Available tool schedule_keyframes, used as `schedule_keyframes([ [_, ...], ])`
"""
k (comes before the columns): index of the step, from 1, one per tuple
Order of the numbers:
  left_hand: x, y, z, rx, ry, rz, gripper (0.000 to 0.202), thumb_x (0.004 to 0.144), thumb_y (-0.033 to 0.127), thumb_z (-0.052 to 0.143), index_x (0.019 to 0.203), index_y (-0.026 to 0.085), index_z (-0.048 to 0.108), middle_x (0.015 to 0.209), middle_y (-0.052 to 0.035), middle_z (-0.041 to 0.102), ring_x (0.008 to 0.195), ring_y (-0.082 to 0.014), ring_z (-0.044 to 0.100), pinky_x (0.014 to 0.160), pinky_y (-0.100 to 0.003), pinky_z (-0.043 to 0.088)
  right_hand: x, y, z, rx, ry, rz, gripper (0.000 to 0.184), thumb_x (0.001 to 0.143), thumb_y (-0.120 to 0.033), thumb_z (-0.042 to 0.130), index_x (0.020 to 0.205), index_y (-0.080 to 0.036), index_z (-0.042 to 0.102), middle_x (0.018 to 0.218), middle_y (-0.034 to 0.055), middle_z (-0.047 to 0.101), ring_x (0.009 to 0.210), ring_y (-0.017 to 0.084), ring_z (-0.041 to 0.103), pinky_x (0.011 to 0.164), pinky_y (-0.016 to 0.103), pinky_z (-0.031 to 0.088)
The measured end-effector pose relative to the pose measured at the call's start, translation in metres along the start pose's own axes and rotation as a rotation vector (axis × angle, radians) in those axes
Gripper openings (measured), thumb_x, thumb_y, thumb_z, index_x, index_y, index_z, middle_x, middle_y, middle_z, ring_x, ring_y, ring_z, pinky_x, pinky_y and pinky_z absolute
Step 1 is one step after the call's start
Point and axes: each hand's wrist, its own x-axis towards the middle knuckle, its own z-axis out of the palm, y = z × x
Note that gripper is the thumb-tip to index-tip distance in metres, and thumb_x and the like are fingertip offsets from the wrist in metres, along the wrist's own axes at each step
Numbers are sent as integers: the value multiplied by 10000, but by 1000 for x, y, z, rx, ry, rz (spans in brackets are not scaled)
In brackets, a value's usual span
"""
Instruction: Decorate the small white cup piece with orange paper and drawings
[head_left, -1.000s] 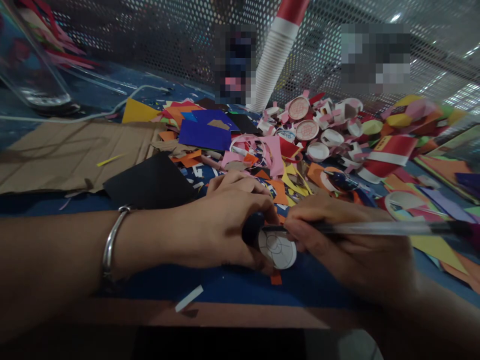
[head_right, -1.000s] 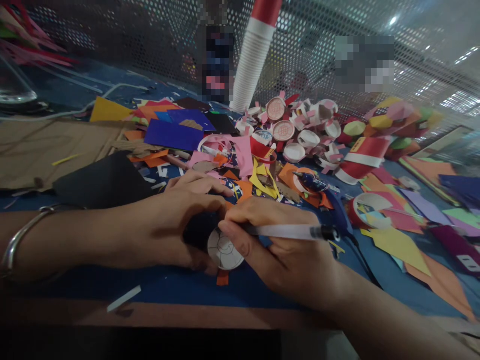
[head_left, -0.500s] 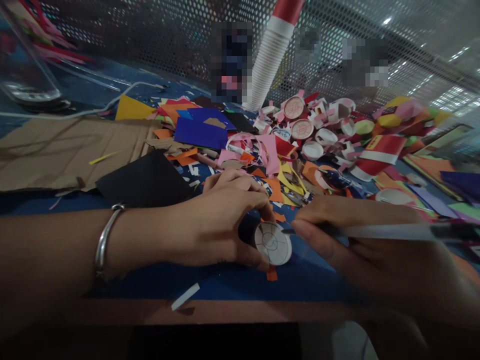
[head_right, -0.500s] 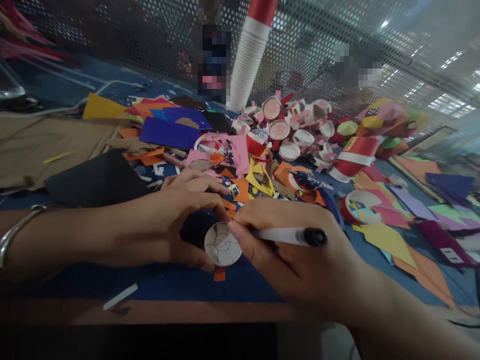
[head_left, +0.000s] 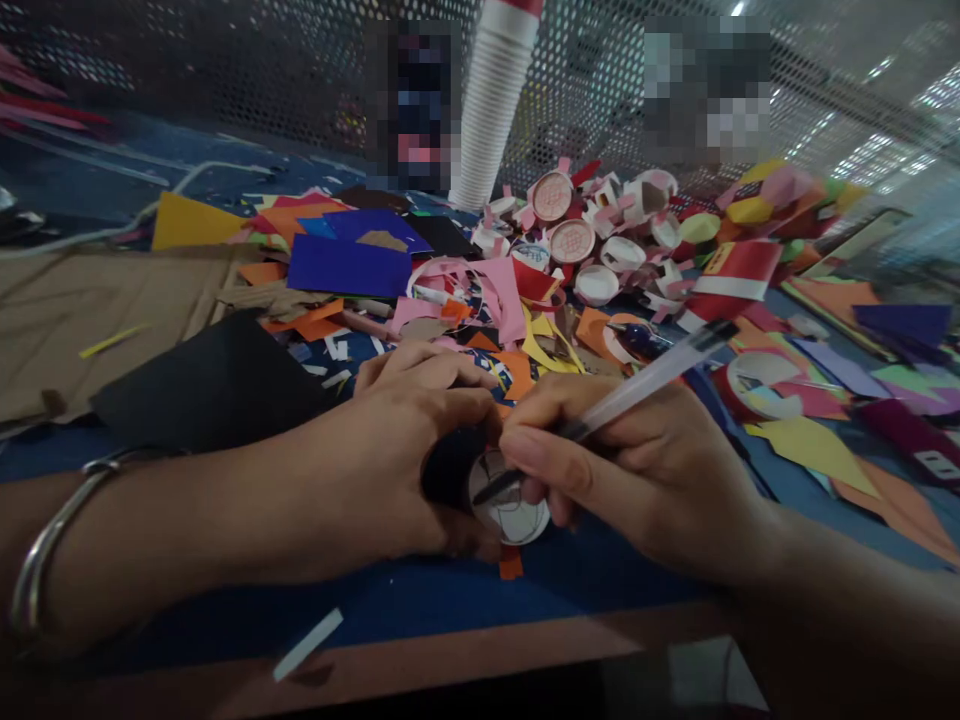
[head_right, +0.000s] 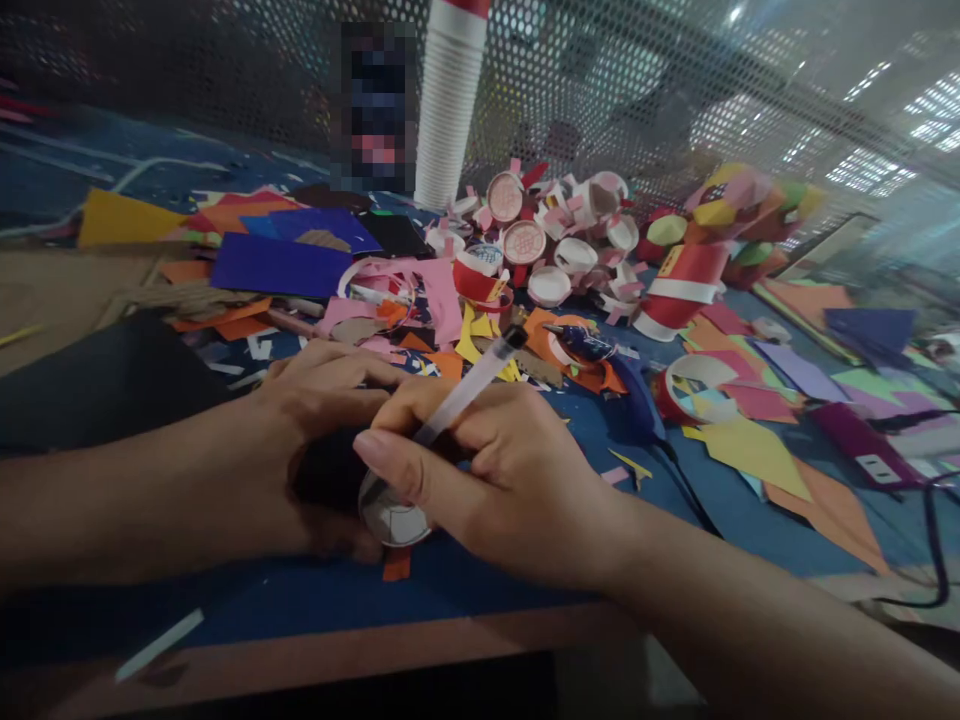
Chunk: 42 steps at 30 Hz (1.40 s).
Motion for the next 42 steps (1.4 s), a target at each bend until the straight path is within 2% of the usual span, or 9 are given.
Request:
schedule_keyframes([
  [6,0,-3,1,71,1,35,573,611,560,923,1103,329,741,1297,-37,615,1298,-381,447,1105,-554,385,0,9,-1,-127,125,-175,169,989,-134,640,824,-141,675,710,-32,635,646,49,612,616,169,500],
  [13,-2,-2,0,72,-8,12,509,633,568,911,1053,332,749,1269,-29,631,1308,-361,465,1109,-547,410,-13,12,-11,-146,231,-135,199,1013,-175,637,817,-175,672,733,-33,636,601,41,594,518,178,466],
  [19,-6,-7,1,68,3,36,548,637,644,886,1100,391,736,1371,1,585,1386,-375,415,1148,-584,384,-15,9,-13,-201,188,-138,168,1006,-157,629,844,-184,664,717,-46,636,586,43,592,542,188,476],
  [26,-5,-3,0,89,-14,15,587,617,624,904,1118,356,753,1380,-31,588,1380,-401,423,1161,-602,381,-11,10,-9,-209,139,-132,246,1001,-137,613,764,-198,625,702,-46,638,651,60,629,596,186,489],
  [35,-4,-1,0,46,-7,13,543,582,541,944,1045,323,762,1307,-42,621,1337,-393,465,1145,-601,408,-10,10,-6,-198,140,-114,182,989,-115,628,829,-198,652,719,-58,637,652,40,622,620,151,501],
  [42,-3,0,-1,54,-27,4,554,607,565,928,1072,319,757,1316,-49,610,1339,-397,442,1140,-614,394,-12,10,-5,-202,148,-98,182,997,-132,638,831,-206,655,739,-62,648,657,37,622,624,149,499],
])
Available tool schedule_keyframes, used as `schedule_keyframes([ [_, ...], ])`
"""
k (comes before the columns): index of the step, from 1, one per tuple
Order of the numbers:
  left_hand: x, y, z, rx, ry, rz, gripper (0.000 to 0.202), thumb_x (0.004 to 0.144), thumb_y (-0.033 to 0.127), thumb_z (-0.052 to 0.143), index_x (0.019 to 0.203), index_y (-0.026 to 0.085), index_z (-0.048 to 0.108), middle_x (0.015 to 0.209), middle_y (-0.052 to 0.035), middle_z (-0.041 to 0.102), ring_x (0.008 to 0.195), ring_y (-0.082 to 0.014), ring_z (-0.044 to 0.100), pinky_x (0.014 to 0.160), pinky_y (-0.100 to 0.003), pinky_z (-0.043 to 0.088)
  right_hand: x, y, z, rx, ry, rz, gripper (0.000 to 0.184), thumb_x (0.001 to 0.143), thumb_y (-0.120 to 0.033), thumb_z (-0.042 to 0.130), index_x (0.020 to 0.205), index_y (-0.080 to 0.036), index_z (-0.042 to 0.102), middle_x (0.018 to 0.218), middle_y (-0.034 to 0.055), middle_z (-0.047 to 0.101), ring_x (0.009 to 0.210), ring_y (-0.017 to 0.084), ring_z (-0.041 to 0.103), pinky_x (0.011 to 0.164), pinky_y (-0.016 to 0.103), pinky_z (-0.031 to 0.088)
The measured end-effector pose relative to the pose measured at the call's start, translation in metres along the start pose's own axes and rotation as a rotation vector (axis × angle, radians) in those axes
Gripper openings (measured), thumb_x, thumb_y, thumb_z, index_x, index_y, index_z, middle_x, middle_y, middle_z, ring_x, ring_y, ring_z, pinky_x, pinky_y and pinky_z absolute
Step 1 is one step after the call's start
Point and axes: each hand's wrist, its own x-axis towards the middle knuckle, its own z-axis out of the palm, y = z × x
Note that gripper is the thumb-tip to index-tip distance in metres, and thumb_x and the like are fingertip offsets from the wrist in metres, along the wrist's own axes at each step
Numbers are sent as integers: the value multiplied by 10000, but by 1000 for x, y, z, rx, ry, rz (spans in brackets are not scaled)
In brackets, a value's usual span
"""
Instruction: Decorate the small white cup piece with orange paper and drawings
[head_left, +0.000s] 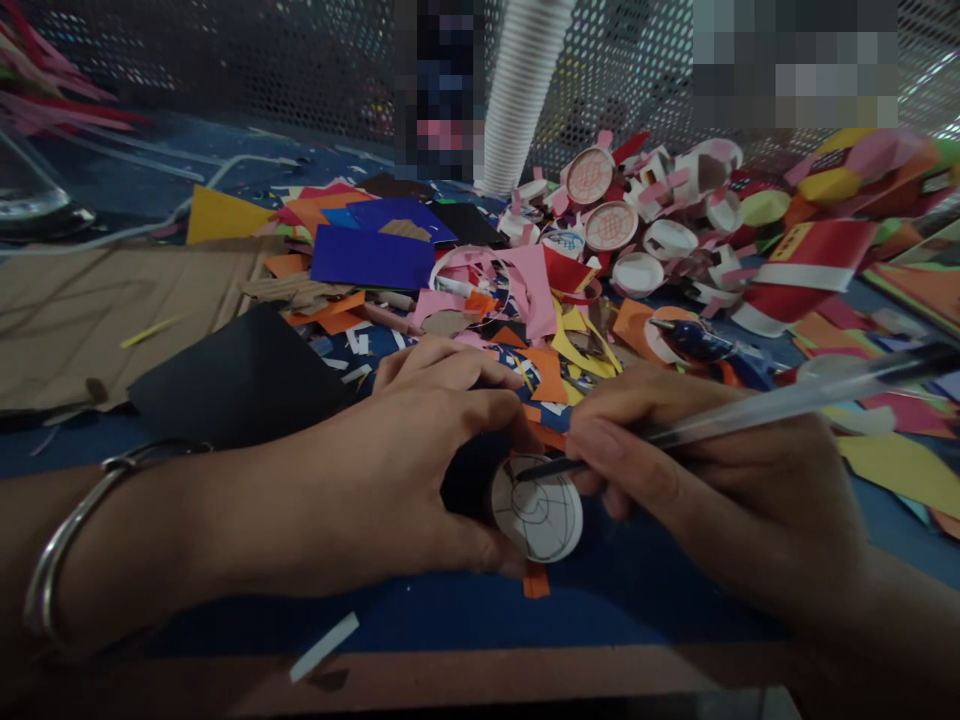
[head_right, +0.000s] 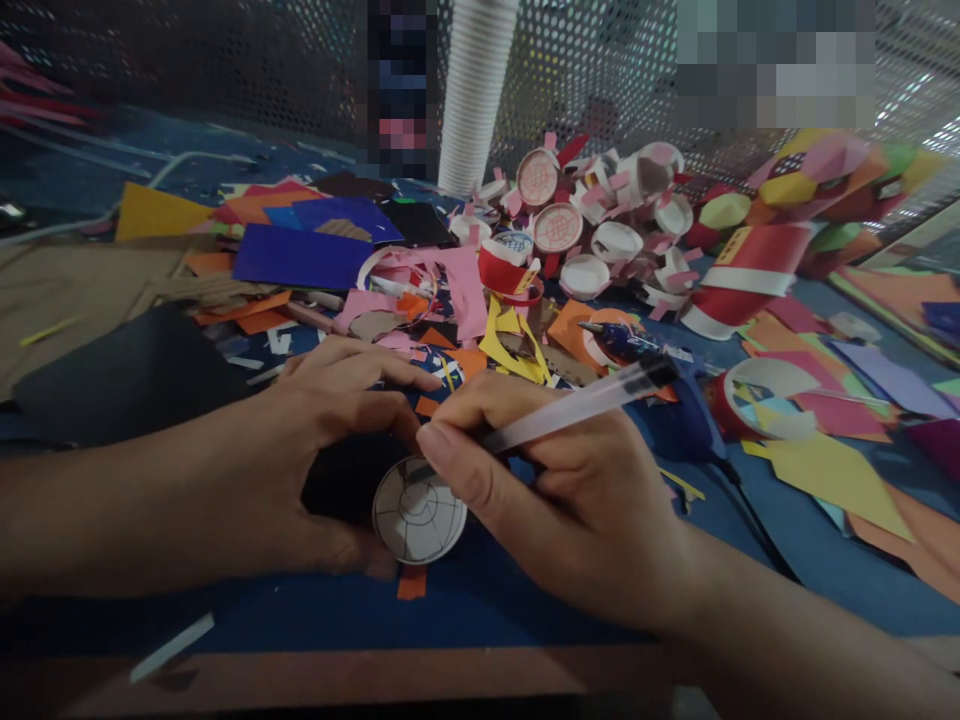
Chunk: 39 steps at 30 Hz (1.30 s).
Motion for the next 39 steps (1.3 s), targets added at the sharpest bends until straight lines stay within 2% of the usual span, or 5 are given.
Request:
schedule_keyframes([
  [8,-2,-1,1,12,5,5,546,628,574,913,1081,316,751,1300,-51,617,1320,-384,467,1114,-556,428,5,-1,0,10,-2,-36,249,981,-121,622,748,-209,627,703,-28,643,655,85,635,606,205,512],
  [16,-2,1,0,10,7,4,569,635,563,916,1124,328,745,1295,-37,619,1291,-362,476,1055,-517,457,5,0,2,35,1,-40,154,988,-160,648,841,-204,660,721,-38,662,651,69,645,593,192,510],
  [22,-1,1,0,18,0,-3,552,611,518,938,1085,305,751,1265,-46,629,1269,-367,482,1038,-529,471,4,-1,1,26,-14,-39,203,998,-164,629,801,-210,637,704,-33,645,661,90,639,603,218,510],
  [28,-3,0,1,-1,14,15,563,607,576,927,1078,316,759,1277,-51,626,1302,-381,470,1093,-558,437,4,-1,1,22,-22,-44,229,987,-132,623,772,-207,631,686,-32,627,622,86,617,576,219,493],
  [39,-2,-1,2,14,13,15,613,612,591,926,1122,307,738,1272,-57,620,1279,-367,475,1033,-515,470,2,2,1,4,15,-22,185,983,-126,640,823,-218,652,737,-40,660,648,79,639,614,211,517],
])
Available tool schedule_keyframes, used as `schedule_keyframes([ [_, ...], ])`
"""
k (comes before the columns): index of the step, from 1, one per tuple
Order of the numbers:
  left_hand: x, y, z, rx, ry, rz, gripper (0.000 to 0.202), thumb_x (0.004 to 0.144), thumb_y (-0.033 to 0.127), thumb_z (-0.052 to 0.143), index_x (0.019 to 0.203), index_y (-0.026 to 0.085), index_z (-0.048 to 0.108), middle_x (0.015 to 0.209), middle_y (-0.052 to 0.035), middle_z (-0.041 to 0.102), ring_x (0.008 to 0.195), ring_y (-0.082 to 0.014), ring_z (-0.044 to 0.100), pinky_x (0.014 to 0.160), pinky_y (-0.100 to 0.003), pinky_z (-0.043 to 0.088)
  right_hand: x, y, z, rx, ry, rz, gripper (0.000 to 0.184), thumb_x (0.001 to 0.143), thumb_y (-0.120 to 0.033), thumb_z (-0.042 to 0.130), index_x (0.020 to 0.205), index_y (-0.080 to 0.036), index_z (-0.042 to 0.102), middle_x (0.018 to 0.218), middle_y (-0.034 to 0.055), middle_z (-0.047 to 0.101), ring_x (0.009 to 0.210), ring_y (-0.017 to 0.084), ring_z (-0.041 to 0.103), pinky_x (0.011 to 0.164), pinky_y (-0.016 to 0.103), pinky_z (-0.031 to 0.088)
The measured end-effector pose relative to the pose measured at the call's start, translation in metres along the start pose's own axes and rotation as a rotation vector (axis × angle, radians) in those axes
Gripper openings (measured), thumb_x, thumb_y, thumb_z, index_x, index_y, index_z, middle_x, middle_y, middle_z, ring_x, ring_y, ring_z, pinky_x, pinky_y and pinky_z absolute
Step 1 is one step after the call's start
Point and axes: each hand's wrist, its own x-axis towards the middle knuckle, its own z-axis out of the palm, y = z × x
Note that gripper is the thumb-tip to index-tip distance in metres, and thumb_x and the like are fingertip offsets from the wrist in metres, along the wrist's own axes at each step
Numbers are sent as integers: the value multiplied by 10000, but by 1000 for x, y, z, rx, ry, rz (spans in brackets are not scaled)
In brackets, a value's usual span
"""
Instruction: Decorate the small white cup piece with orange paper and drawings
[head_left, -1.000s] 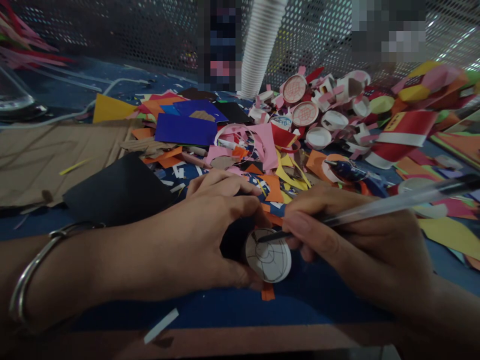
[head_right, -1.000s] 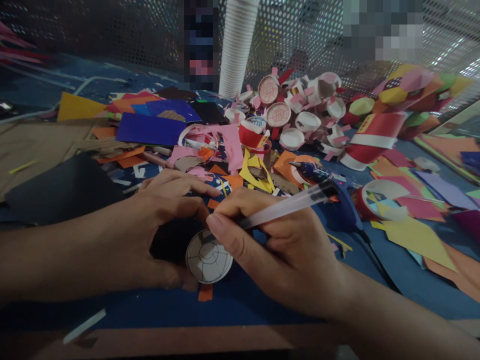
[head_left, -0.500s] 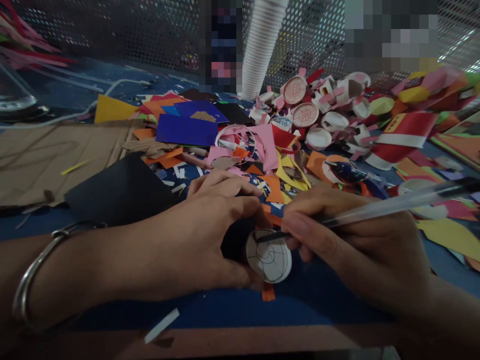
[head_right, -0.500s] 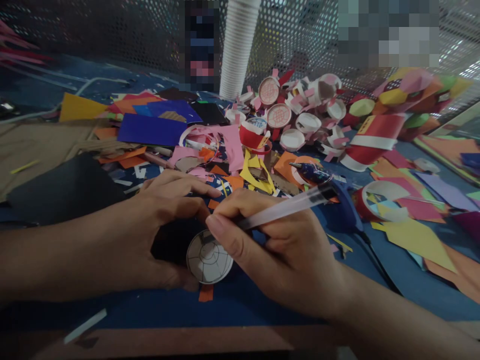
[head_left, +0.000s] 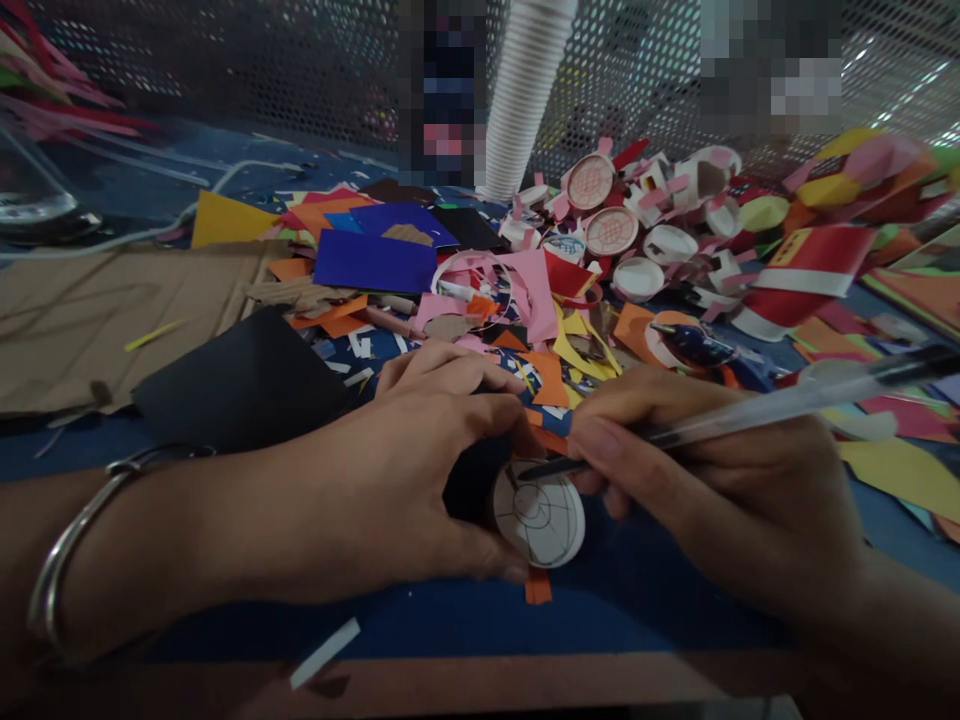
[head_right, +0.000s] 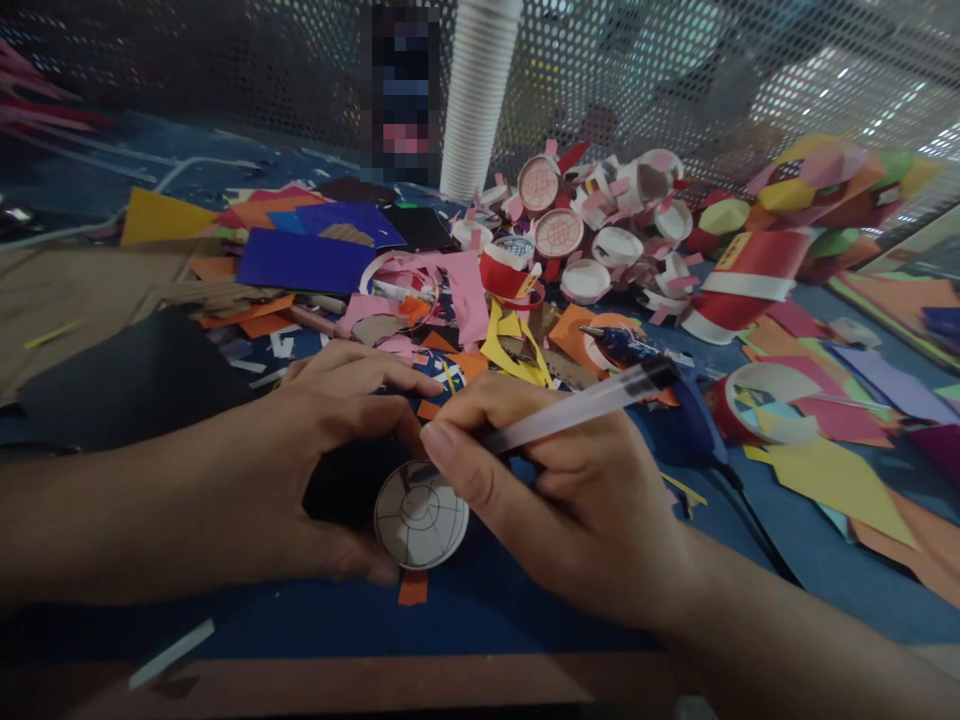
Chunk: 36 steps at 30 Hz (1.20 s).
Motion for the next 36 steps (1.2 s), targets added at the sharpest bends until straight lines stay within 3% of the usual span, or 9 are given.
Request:
schedule_keyframes([
  [8,1,0,0,-7,11,14,571,614,565,930,1086,302,747,1209,-44,632,1233,-350,506,1030,-499,476,1,-1,1,0,15,-22,156,986,-155,650,844,-220,653,737,-40,665,648,78,642,634,214,535],
  [14,0,1,-1,-35,-2,-22,557,606,560,925,1084,332,754,1323,-55,604,1356,-399,432,1116,-578,430,1,-2,1,-29,14,-40,140,966,-144,647,854,-227,651,709,-26,672,600,105,636,575,250,529],
  [20,0,1,-1,-54,-15,-42,560,624,578,913,1099,330,750,1289,-52,612,1358,-387,434,1172,-595,378,3,-3,1,-80,21,-57,138,946,-122,650,839,-208,665,668,-23,665,579,93,639,572,218,532],
  [28,-1,1,0,-53,1,-18,509,621,536,929,1054,330,757,1314,-47,598,1342,-377,439,1130,-581,411,6,-8,-2,-24,-29,-57,197,923,-60,626,777,-191,648,647,-38,648,549,54,613,535,165,499],
  [36,3,4,-1,-57,-8,-36,503,593,534,944,1013,324,764,1214,-40,632,1278,-383,479,1057,-565,467,5,-8,-4,-21,-44,-43,214,947,-67,594,772,-178,647,665,-41,652,581,36,623,571,131,498],
])
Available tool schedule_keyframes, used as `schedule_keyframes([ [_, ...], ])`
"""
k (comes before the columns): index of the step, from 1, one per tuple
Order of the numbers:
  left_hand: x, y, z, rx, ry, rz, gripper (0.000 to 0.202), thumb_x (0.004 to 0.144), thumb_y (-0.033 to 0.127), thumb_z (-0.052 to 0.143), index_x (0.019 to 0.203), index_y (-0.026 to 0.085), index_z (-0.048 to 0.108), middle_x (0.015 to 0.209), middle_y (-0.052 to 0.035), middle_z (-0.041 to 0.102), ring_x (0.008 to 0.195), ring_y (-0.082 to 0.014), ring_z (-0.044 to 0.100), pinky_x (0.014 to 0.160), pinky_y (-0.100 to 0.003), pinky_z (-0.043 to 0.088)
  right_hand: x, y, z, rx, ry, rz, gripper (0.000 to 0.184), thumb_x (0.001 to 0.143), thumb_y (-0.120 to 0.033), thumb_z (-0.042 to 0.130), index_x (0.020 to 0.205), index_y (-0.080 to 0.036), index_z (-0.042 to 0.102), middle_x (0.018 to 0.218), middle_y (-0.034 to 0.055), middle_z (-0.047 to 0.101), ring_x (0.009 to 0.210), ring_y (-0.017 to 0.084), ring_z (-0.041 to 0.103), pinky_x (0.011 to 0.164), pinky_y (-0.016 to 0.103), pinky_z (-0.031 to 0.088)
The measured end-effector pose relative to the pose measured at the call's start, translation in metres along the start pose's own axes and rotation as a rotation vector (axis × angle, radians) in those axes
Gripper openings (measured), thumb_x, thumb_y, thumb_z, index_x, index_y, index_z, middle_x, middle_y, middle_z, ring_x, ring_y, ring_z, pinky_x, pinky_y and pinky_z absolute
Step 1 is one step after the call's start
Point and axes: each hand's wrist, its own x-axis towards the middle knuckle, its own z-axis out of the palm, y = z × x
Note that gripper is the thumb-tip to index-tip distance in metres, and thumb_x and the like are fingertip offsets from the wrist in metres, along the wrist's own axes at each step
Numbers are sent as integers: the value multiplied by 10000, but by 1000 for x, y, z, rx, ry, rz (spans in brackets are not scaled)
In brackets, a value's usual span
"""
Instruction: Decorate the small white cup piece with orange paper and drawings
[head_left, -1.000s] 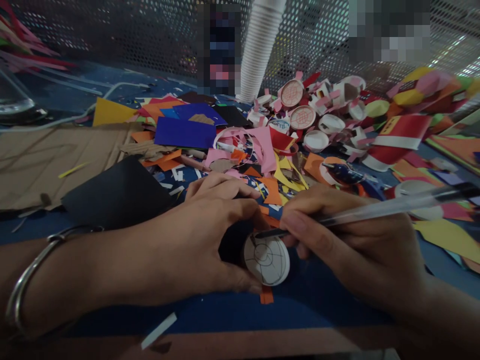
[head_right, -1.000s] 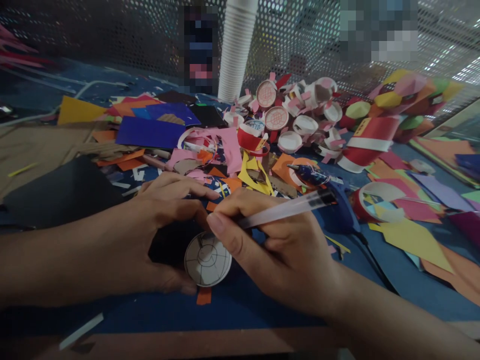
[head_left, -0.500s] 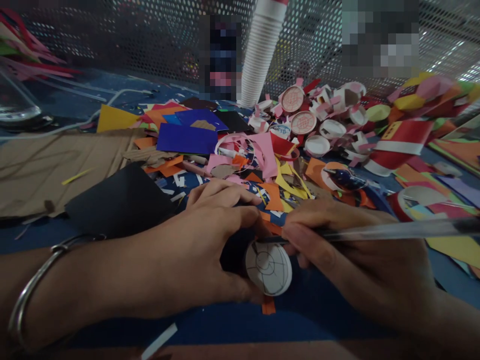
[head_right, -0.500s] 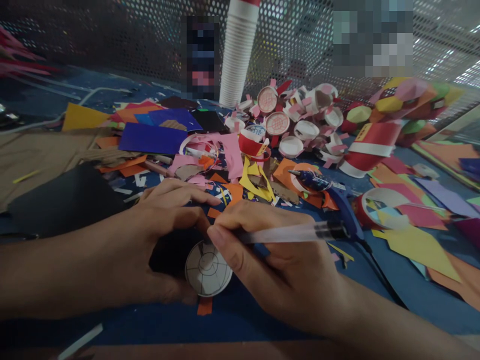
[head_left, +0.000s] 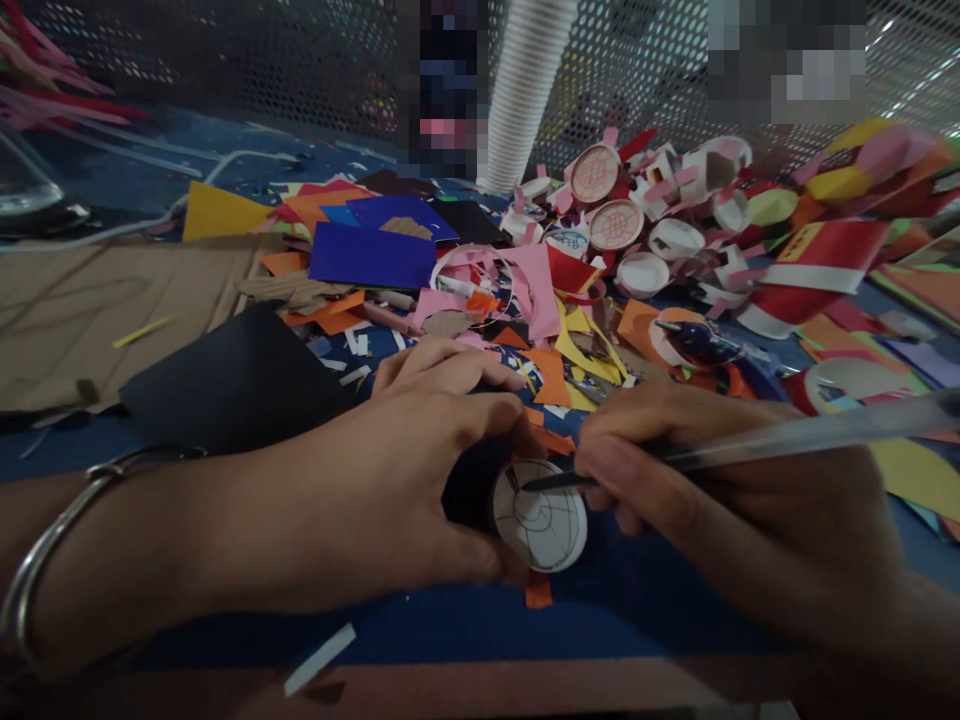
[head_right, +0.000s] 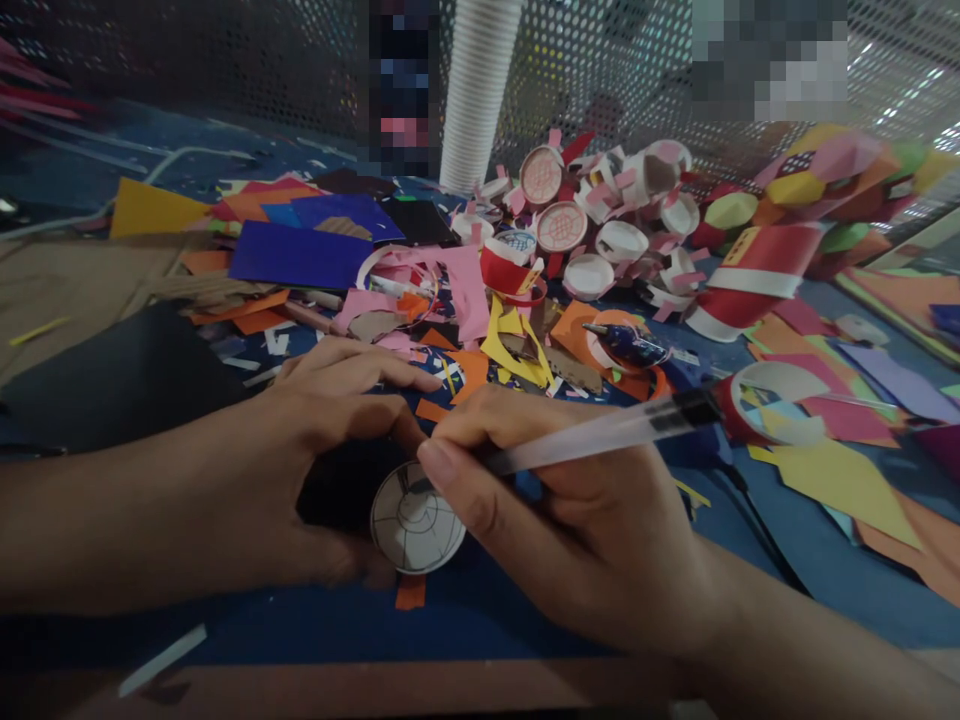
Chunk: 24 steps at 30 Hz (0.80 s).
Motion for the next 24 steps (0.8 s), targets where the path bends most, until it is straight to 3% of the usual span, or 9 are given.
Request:
schedule_keyframes([
  [10,-5,-3,1,3,7,18,546,626,616,908,1079,352,755,1303,-27,607,1355,-381,420,1131,-582,401,-1,1,2,-47,37,-23,208,928,-41,602,776,-174,653,678,-41,658,625,34,653,627,102,516],
  [18,-4,-5,2,5,13,34,535,622,556,927,1075,333,748,1358,-34,581,1384,-377,400,1173,-595,360,-4,4,0,-132,44,-56,145,941,-87,632,831,-176,664,716,-18,688,637,64,668,656,140,557],
  [24,-3,-3,1,-6,-1,-5,529,621,579,926,1057,334,753,1425,-38,551,1452,-390,338,1200,-636,295,-7,4,-2,-174,59,-51,146,945,-112,630,824,-183,671,693,-4,695,586,83,665,566,171,535],
])
